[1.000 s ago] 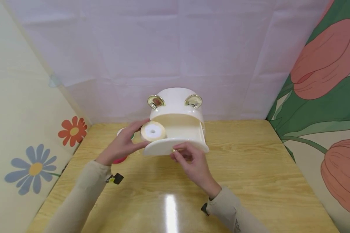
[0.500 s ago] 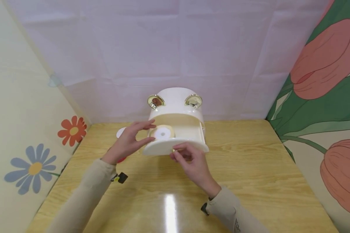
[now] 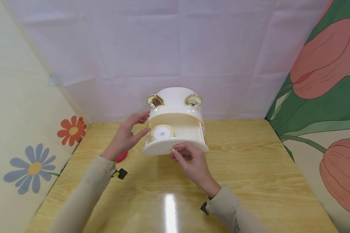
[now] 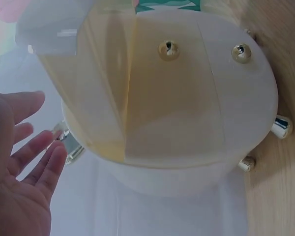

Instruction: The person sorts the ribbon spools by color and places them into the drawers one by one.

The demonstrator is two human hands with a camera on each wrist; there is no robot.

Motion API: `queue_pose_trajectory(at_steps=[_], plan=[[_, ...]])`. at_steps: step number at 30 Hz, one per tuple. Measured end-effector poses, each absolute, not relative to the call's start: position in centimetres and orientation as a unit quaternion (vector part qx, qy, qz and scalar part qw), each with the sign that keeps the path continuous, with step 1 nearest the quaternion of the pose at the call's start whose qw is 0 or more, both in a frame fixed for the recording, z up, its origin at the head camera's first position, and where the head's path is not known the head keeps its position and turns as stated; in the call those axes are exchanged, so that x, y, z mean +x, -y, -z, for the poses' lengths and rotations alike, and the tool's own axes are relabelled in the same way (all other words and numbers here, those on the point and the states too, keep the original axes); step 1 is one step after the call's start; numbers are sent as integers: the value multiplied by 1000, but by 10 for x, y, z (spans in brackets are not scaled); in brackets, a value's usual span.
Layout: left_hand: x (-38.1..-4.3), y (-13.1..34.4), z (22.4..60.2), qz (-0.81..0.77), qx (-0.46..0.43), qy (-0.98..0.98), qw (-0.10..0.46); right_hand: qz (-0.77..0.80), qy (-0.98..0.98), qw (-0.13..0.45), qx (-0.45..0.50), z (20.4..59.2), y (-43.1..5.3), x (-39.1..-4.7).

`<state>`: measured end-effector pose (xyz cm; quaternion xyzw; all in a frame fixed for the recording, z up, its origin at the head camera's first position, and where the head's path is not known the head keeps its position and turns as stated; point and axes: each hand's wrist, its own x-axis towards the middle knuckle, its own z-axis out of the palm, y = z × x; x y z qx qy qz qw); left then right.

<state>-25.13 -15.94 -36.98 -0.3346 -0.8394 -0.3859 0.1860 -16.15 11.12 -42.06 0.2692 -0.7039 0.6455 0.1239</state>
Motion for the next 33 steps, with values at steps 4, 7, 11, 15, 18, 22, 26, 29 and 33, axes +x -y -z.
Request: queue_pose_trajectory(at_steps=[4,7,11,15,18,22,26,29,33], plan=[[-266,165,369,407,-329,826,208,-645,703,126,271,422,-111,-162],[-277,169,368,422,-319,826,195,-644,704,126,272,423,-111,-163],[-289,169,367,441,-307,829,157,-643,704,130,274,423,-111,-163],[-299,165,364,458,-301,826,134,-642,704,129,274,422,-111,-163],[-304,160,362,471,-302,819,126,-640,706,129,276,422,-111,-163],[-309,152,361,464,-308,822,119,-641,704,132,277,423,-110,-164],[-310,150,364,453,-307,830,109,-643,700,136,279,423,-109,-165],[-310,150,366,460,-299,830,101,-645,697,139,281,423,-107,-166],[-310,149,366,463,-289,833,92,-646,695,143,280,423,-105,-166]])
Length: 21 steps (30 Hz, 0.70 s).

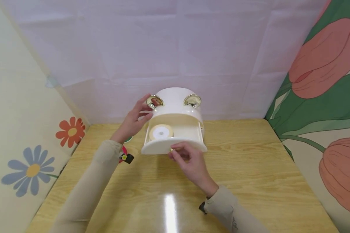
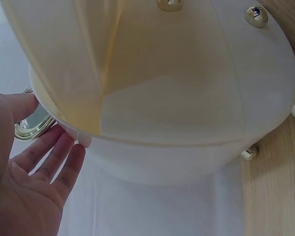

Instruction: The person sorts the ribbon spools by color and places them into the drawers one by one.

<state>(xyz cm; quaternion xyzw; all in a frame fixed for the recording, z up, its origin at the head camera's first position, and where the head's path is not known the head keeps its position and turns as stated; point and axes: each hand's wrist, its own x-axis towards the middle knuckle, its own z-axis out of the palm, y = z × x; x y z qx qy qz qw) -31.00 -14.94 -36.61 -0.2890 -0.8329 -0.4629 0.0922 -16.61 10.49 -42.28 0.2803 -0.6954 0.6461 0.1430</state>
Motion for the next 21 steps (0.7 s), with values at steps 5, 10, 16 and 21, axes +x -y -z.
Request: queue_pose_trajectory(at_steps=[5,10,16,21], plan=[[-309,148,365,461,-279,838,88,-639,704,148,272,423,-103,-168],[-300,144,357,462,-270,840,84,-634,712,148,263,423,-101,-172],[-279,140,337,467,-275,837,78,-631,717,148,258,424,-100,-178],[-278,140,337,470,-287,831,80,-633,716,149,253,424,-100,-186]])
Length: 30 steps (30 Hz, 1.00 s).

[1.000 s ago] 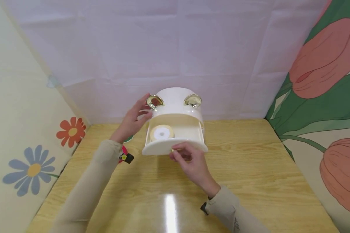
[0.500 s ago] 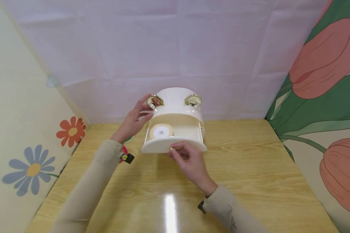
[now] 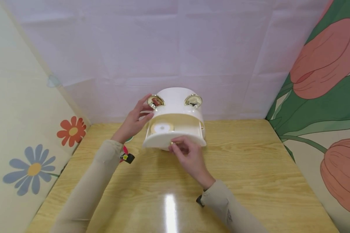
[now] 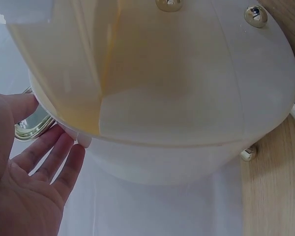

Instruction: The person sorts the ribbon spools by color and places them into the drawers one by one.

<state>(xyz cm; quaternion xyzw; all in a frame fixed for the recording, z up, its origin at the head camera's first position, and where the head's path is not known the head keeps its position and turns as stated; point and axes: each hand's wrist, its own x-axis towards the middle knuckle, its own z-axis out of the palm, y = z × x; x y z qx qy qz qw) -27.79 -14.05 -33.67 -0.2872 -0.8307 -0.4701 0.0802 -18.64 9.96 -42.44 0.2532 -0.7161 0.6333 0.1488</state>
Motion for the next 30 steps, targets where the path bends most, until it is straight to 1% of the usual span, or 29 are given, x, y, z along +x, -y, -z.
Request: queue_pose_trajectory(at_steps=[2,10,17,22,30], plan=[[-281,141,339,470,-286,831,80,-633,718,149,250,425,-100,-190],[-308,149,366,461,-290,834,88,-645,714,144,231,422,-99,-201],[-309,149,367,461,-287,835,88,-653,712,137,220,419,-98,-210],[-310,148,366,456,-289,837,93,-650,714,144,218,418,-98,-217],[-309,146,367,449,-282,844,80,-653,713,150,209,420,-98,-225]])
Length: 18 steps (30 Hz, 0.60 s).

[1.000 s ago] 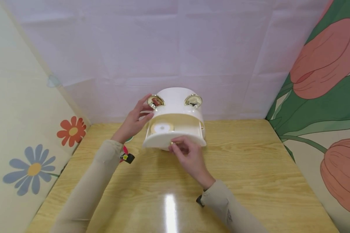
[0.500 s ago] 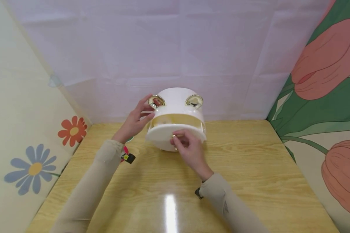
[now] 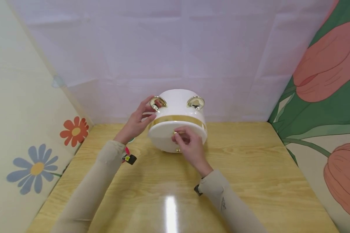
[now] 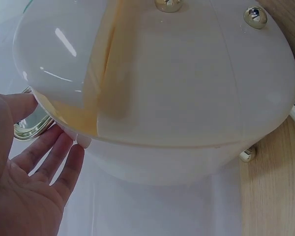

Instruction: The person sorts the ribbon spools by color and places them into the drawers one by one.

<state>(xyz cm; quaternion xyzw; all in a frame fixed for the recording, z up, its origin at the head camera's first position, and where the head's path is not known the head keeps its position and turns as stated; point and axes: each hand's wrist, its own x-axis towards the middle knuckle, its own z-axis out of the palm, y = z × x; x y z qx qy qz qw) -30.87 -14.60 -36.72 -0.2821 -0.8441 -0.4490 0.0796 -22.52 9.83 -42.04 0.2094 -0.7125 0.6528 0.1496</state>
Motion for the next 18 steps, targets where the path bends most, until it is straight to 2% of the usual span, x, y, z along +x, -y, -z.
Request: queue_pose_trajectory(at_steps=[18], plan=[[-311,148,369,458,-291,836,87,-644,725,153,190,409,-91,-238]])
